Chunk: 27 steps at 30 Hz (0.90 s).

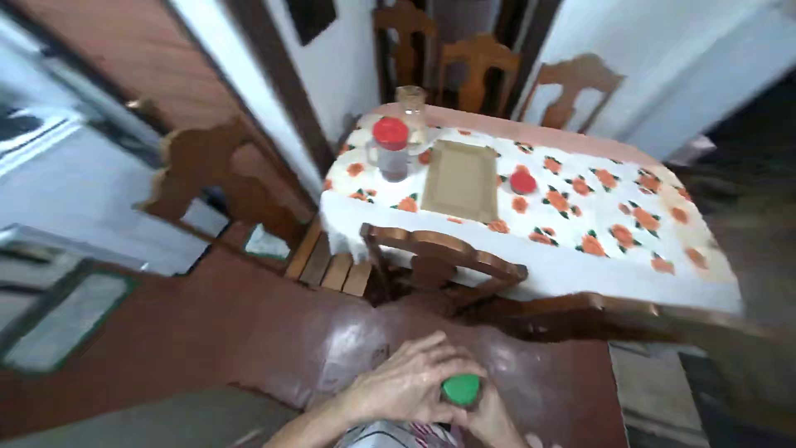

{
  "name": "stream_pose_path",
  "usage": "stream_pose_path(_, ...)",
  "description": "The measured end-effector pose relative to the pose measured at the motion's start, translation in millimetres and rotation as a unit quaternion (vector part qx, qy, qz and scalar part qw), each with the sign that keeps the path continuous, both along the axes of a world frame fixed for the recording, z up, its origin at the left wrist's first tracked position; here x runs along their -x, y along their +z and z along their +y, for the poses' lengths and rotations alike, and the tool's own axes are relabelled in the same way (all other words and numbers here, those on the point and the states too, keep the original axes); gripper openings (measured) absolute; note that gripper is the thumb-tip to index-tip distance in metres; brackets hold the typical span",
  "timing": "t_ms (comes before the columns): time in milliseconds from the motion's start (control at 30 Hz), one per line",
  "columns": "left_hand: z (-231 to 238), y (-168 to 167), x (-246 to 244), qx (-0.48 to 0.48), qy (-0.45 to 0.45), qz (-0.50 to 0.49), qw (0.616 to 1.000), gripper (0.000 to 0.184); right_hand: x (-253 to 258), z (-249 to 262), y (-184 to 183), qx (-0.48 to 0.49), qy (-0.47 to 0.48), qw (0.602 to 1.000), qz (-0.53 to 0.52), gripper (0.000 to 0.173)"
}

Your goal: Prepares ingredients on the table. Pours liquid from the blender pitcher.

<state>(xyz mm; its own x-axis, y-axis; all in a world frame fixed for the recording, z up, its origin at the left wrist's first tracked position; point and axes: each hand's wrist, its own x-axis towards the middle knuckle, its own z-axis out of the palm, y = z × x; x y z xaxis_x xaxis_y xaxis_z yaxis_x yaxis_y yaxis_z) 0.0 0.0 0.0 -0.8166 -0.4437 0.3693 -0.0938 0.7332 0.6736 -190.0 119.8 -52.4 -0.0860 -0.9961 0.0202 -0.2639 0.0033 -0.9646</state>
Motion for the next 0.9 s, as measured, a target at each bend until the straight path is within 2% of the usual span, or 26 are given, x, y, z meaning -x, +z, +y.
stream_pose_path(67,-0.3,0.2,-31.7,-0.028,0.052,0.01,0.998,0.05,-27.3,-39.2,-0.5,0.021,0.107,0.993,-0.05,0.074)
stream_pose_path(133,-5.6,2.6,-72.7,-0.101,0.079,0.068,0.989,0.05,-54.6,-71.3,1.2,0.012,0.206,0.973,-0.1,0.075)
stream_pose_path(200,-10.1,4.4,-112.3,-0.161,0.084,0.152,0.972,0.047,-91.1,-102.0,10.6,-0.014,0.286,0.953,-0.103,0.073)
stream_pose_path(267,-11.6,5.2,-145.4,-0.176,0.105,0.204,0.957,0.039,-133.9,-123.0,20.6,-0.024,0.329,0.939,-0.099,0.07)
stream_pose_path(367,-20.7,10.7,-176.7,-0.076,0.256,0.211,0.94,0.03,-196.5,-148.3,14.1,-0.007,0.314,0.941,-0.128,0.077)
stream_pose_path(433,-35.8,13.9,-191.2,0.02,0.391,0.17,0.904,0.03,-236.1,-166.0,9.7,0.045,0.268,0.954,-0.129,0.085)
stream_pose_path(467,-47.6,17.0,-198.1,0.058,0.441,0.139,0.885,0.037,-252.0,-178.8,10.3,0.074,0.25,0.956,-0.134,0.083)
stream_pose_path(533,-70.7,29.1,-211.6,0.118,0.506,0.058,0.852,0.063,-272.2,-204.0,11.8,0.14,0.214,0.958,-0.127,0.081)
stream_pose_path(600,-88.4,49.4,-228.7,0.15,0.521,-0.016,0.84,0.082,-278.2,-228.9,22.2,0.187,0.161,0.965,-0.083,0.082)
stream_pose_path(667,-107.0,73.2,-246.2,0.165,0.506,-0.032,0.846,0.082,-267.7,-249.2,49.3,0.195,0.096,0.976,-0.026,0.079)
stream_pose_path(733,-133.5,91.4,-254.1,0.148,0.429,0.02,0.891,0.072,-243.6,-266.6,64.8,0.226,0.061,0.972,0.025,0.077)
stream_pose_path(800,-163.6,105.1,-243.8,0.095,0.255,0.063,0.96,0.057,-213.8,-278.2,71.7,0.249,0.069,0.966,0.028,0.075)
stream_pose_path(833,-179.2,109.9,-233.0,0.076,0.153,0.053,0.984,0.05,-199.9,-281.7,76.4,0.242,0.075,0.967,0.014,0.074)
stream_pose_path(900,-208.0,118.2,-207.3,0.094,0.006,0.004,0.996,0.041,-171.6,-287.1,87.9,0.222,0.086,0.971,-0.005,0.07)
